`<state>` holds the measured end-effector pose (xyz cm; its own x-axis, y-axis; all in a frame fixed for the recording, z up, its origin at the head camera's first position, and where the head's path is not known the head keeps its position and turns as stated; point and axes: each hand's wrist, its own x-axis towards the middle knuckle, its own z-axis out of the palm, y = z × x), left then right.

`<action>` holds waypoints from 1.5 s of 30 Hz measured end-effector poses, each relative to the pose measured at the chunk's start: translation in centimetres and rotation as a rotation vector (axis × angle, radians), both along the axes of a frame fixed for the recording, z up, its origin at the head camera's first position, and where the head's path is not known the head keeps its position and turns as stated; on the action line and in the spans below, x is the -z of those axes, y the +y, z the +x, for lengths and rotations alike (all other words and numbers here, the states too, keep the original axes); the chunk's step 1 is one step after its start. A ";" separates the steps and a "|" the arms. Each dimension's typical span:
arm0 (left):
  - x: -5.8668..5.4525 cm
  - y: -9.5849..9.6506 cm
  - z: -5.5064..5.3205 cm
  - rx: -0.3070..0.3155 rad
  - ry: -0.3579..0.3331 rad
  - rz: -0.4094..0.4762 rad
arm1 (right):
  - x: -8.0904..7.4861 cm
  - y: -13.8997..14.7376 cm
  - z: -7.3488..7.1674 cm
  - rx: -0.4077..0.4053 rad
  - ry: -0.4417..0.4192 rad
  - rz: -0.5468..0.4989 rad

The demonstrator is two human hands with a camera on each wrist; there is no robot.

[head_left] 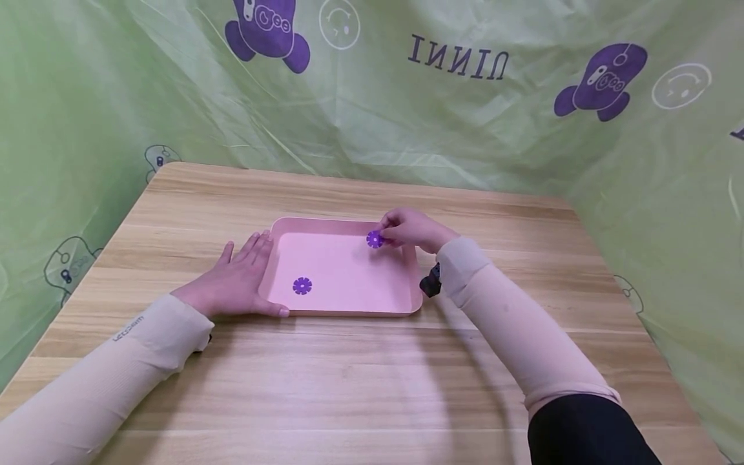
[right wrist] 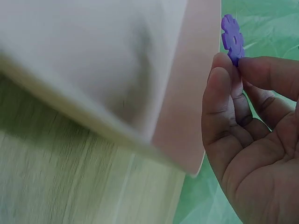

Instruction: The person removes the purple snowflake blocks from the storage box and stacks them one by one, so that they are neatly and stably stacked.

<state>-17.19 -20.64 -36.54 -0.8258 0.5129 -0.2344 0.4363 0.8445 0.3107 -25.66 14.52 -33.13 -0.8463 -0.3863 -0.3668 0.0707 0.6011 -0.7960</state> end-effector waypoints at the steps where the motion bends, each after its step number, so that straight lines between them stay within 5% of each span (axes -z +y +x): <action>1: 0.0 0.0 0.0 0.001 0.000 0.000 | -0.1 0.2 0.1 0.003 -0.001 0.005; 45: 0.2 -0.1 -0.2 -0.004 -0.006 0.008 | 0.5 9.7 1.3 0.160 -0.003 -0.052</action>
<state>-17.37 -20.69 -36.77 -0.8266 0.5112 -0.2353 0.4309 0.8439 0.3196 -24.34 24.25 -33.63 -0.8972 -0.2656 -0.3527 0.1646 0.5401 -0.8254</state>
